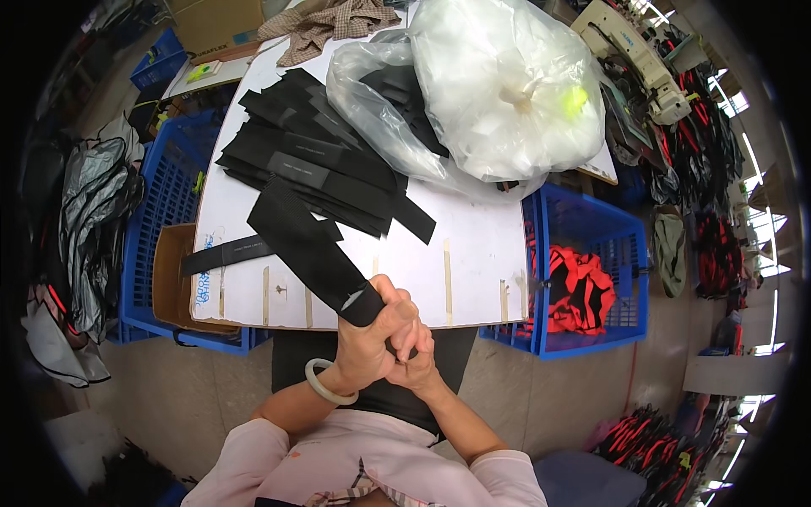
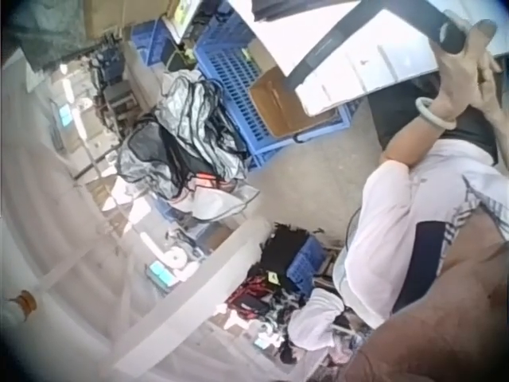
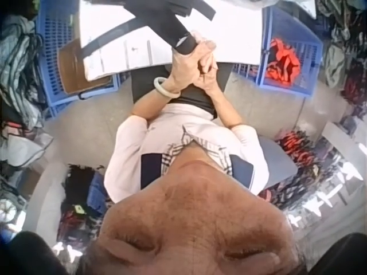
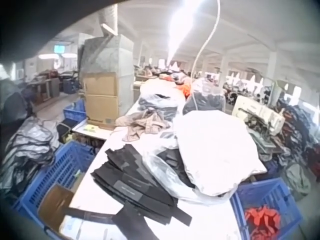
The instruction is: Applying white adhesive strips or backings to black fabric straps at a manufacturing workstation.
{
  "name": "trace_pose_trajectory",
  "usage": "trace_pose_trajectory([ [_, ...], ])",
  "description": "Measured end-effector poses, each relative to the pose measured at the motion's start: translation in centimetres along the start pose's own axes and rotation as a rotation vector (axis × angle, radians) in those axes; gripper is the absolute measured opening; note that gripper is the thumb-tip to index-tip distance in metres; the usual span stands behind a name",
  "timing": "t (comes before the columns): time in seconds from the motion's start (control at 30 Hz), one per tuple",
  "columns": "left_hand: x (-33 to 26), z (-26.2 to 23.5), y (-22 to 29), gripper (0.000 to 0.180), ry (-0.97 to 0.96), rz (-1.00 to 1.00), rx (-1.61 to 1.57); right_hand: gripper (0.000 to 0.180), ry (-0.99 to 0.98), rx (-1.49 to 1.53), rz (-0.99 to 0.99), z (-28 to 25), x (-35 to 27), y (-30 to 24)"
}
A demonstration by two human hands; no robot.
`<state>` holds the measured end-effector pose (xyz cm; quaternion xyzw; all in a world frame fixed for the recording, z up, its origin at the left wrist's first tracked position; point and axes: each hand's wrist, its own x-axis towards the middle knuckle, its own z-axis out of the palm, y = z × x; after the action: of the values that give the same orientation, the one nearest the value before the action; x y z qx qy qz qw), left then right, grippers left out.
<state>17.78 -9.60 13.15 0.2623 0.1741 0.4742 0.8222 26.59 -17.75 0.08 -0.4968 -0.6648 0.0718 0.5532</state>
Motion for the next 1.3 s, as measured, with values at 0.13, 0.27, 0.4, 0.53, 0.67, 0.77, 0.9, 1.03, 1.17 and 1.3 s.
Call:
trace_pose_trajectory([
  [0.13, -0.1, -0.4, 0.0, 0.027, -0.012, 0.032, -0.015, 0.065, 0.043, -0.002, -0.049, 0.8, 1.0, -0.3],
  [0.27, 0.2, -0.5, 0.6, 0.03, -0.003, -0.009, 0.01, 0.044, 0.088, 0.083, -0.004, 0.8, 2.3, -0.8],
  [0.4, 0.9, -1.1, 0.8, 0.047, -0.007, -0.063, -0.014, 0.018, 0.096, 0.04, 0.089, 0.3, 6.0, -3.3],
  [0.53, 2.4, -2.4, 1.7, 0.051, 0.037, -0.109, -0.261, 0.027, -0.033, -0.036, 0.15, -0.4, 6.1, -3.6],
  [0.67, 3.7, -3.8, 1.9, 0.054, -0.051, -0.146, -0.336, 0.019, -0.021, 0.203, 0.368, -2.7, 6.9, -4.4],
  [0.77, 4.5, -5.7, 1.7, 0.06, -0.156, -0.045, -0.109, 0.011, 0.184, 0.595, 0.773, -3.6, 8.8, -4.5],
  [0.9, 3.5, -6.2, 0.5, 0.064, -0.178, 0.026, 0.214, 0.014, -0.125, 0.361, 0.817, -4.1, 10.4, -3.8],
  [1.03, 2.6, -4.6, 1.7, 0.051, 0.016, 0.013, 0.185, 0.014, -0.105, 0.329, 0.765, -4.8, 10.0, -2.9],
  [1.17, 1.9, -6.1, 1.9, 0.026, 0.114, 0.077, 0.328, 0.013, -0.088, 0.308, 0.762, -4.6, 8.9, -2.7],
  [1.3, 2.1, -6.7, 1.4, 0.024, 0.154, 0.069, 0.283, 0.012, -0.119, 0.195, 0.677, -4.4, 8.9, -2.7],
])
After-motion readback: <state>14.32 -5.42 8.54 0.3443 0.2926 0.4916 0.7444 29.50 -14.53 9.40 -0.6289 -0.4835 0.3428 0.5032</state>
